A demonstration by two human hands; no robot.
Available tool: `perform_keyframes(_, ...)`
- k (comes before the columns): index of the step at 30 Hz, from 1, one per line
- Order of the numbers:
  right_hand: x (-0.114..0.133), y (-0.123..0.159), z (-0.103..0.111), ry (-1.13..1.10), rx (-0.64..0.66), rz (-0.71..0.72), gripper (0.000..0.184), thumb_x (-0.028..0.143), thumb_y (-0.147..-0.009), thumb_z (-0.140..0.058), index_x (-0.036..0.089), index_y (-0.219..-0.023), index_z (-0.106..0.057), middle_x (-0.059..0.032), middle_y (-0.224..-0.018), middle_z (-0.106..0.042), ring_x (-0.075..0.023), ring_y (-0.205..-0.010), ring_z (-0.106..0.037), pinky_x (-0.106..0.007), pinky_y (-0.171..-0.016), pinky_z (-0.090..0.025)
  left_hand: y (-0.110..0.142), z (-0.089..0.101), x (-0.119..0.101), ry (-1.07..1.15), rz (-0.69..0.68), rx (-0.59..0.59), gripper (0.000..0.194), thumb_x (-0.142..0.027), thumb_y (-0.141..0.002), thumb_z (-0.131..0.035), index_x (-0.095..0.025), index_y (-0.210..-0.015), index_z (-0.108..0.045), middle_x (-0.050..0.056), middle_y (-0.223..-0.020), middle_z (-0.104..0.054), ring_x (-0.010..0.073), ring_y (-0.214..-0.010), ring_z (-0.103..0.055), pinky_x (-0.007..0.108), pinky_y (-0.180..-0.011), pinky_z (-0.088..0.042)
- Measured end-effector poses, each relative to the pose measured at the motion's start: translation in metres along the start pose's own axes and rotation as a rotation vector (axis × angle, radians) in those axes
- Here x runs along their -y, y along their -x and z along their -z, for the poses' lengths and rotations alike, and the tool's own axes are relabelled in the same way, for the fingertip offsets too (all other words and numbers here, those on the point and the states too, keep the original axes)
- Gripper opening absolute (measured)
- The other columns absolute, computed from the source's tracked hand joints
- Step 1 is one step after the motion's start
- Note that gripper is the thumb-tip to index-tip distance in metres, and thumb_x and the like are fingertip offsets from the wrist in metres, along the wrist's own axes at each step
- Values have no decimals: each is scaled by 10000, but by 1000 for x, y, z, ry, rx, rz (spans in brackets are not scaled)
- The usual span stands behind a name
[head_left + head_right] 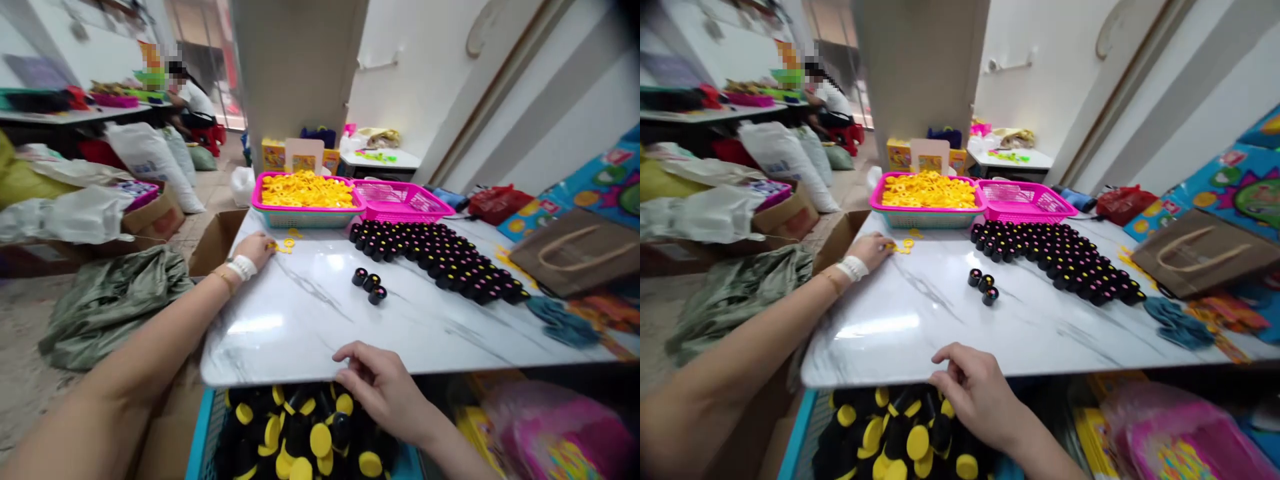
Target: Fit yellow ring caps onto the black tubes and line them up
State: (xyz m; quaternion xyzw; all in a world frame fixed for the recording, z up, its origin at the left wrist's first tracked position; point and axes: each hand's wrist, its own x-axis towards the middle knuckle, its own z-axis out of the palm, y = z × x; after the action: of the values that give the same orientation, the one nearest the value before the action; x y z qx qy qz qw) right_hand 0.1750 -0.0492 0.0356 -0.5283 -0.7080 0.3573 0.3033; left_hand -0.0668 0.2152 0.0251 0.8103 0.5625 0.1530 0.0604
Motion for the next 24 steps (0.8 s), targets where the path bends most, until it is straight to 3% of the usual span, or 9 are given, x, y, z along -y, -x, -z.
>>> perform_keyframes(3,-8,5,9,0,-70,-29,150,308,-910,-558,195,-962,-642,22,-643,-530,-117,-560,-474,-243,-557,-398,33,-4,-8,-173,-62,23,376,-322,-950,-346,-115,-1033,-650,151,-1043,-592,251,-794,-623,343,-668,-457)
perform_keyframes(6,-12,1,16,24,-193,7,131,291,-907,-566,194,-937,-650,-4,-687,-572,-130,-599,-516,-255,-580,-425,68,-1,-26,-335,-162,64,361,-331,-959,-336,-123,-1012,-627,133,-994,-586,238,-736,-616,330,-602,-443)
perform_keyframes(11,-17,-18,17,78,-361,110,128,261,-905,-558,201,-982,-640,-63,-870,-608,-167,-720,-596,-291,-646,-501,109,-3,-76,-156,-338,143,229,-230,-949,-388,-169,-937,-609,81,-959,-580,190,-780,-596,310,-713,-477)
perform_keyframes(15,-29,-26,13,165,-349,149,384,306,-860,-633,245,-1235,-585,-115,-1284,-547,-249,-1061,-601,-401,-902,-516,129,-12,-116,158,-475,152,156,-158,-924,-406,-155,-891,-559,103,-1017,-548,185,-852,-571,322,-789,-489)
perform_keyframes(18,-39,-23,10,141,-253,196,413,293,-872,-623,258,-1281,-574,-89,-1230,-626,-258,-1124,-589,-422,-956,-490,131,-16,-138,459,-460,188,142,-158,-926,-408,-165,-862,-535,82,-962,-552,164,-850,-562,297,-792,-493)
perform_keyframes(21,-48,-17,9,-18,-309,91,252,268,-926,-538,245,-1146,-658,-59,-1008,-714,-206,-871,-674,-349,-799,-544,115,-19,-148,550,-443,261,161,-256,-918,-493,-174,-788,-543,45,-839,-560,156,-760,-550,289,-714,-485)
perform_keyframes(24,-54,-15,11,-248,-385,-103,216,341,-919,-556,221,-1046,-682,-41,-858,-700,-159,-652,-649,-287,-615,-534,79,-30,-151,568,-344,163,219,-361,-846,-629,-159,-919,-586,51,-896,-590,163,-776,-566,302,-717,-486)
